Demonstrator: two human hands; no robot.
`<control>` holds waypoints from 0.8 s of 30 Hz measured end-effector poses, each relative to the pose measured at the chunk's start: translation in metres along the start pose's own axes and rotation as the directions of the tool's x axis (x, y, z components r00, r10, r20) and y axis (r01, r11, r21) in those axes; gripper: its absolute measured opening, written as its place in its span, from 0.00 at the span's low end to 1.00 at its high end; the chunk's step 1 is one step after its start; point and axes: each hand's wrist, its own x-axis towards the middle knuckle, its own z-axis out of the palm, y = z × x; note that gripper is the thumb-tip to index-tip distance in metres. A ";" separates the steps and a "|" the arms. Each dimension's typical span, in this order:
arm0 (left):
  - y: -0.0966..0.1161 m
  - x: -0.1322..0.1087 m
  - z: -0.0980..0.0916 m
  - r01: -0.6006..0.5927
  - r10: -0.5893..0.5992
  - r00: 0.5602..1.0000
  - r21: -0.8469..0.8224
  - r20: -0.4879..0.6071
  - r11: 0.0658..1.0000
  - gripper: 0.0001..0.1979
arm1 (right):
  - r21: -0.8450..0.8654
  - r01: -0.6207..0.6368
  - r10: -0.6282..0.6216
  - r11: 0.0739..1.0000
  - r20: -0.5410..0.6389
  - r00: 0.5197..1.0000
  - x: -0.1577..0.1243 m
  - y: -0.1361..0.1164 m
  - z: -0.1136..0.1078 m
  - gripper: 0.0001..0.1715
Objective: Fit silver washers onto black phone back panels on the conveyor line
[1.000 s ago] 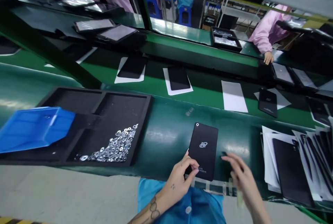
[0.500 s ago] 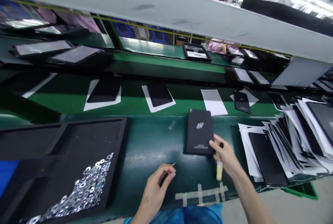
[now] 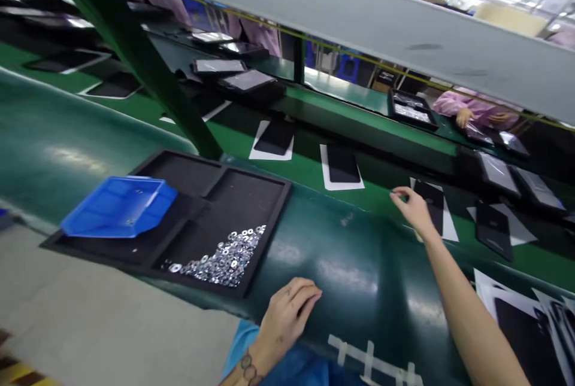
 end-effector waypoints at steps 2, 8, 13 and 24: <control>0.001 0.001 0.001 -0.033 0.033 0.999 0.039 0.010 0.999 0.08 | -0.083 0.012 0.000 0.997 0.139 0.990 0.034 -0.040 0.044 0.19; 0.000 -0.003 0.006 -0.006 0.005 1.000 0.114 0.015 0.993 0.10 | -0.237 -0.101 0.149 0.966 0.194 0.970 0.097 -0.092 0.108 0.14; -0.002 -0.004 0.008 -0.014 0.015 1.000 0.169 0.000 0.986 0.10 | -0.278 -0.101 0.158 0.955 0.191 0.969 0.103 -0.096 0.097 0.18; 0.001 -0.005 0.005 0.062 -0.062 0.998 -0.032 -0.004 0.998 0.09 | -0.280 0.516 -0.482 0.809 0.186 0.856 -0.087 -0.133 -0.077 0.07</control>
